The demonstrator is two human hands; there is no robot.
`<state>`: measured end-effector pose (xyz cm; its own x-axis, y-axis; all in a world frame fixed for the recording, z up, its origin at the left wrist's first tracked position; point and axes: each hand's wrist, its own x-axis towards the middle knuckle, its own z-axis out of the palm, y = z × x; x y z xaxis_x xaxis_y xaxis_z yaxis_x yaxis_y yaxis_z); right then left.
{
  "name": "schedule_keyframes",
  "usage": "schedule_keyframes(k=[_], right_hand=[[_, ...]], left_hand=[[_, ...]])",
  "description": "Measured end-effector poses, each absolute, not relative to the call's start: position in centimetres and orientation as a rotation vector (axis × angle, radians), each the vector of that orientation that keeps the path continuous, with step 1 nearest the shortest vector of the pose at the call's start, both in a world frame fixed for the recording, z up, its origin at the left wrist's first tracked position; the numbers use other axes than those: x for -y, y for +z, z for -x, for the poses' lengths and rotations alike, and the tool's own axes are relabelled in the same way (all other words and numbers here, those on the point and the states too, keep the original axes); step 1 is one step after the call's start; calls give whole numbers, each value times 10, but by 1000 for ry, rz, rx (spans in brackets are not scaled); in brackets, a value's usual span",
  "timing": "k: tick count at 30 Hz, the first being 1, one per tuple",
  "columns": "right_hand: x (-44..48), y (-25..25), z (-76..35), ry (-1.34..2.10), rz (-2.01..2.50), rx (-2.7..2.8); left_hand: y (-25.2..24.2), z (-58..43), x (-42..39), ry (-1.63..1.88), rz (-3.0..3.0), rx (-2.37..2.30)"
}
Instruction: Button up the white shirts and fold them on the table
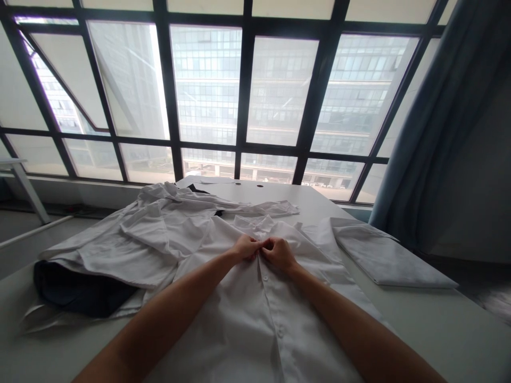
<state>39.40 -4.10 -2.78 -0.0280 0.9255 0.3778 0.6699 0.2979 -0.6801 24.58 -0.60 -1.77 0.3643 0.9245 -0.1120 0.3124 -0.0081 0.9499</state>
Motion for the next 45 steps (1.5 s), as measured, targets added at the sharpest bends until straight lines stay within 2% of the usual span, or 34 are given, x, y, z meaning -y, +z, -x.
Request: schedule_keyframes(k=[6, 14, 17, 20, 25, 27, 30, 37, 42, 45], right_hand=[[37, -29, -397, 460, 1423, 1771], [30, -28, -405, 1014, 1319, 1592], [29, -26, -406, 1089, 1307, 1537], [32, -23, -403, 981, 1427, 1637], [44, -15, -405, 81, 1617, 1926], [47, -11, -409, -65, 1662, 2050], [41, -5, -418, 20, 1771, 2152], [-13, 23, -432, -22, 1964, 2007], [-68, 22, -441, 119, 2052, 1948], [-92, 14, -447, 201, 2047, 1944]], left_hand=[[-21, -246, 2, 726, -1531, -1182], [-17, -245, 4, 725, -1655, -1107], [-14, -241, 9, 810, -1986, -1165], [-15, -237, 14, 744, -2435, -1398], [-22, -225, 14, 483, -2640, -1503], [-22, -218, 9, 336, -2621, -1467], [-16, -206, -6, 269, -2597, -1394], [14, -201, -63, 564, -2471, -1744], [10, -213, -101, 416, -2334, -1865], [2, -217, -114, 456, -2307, -1857]])
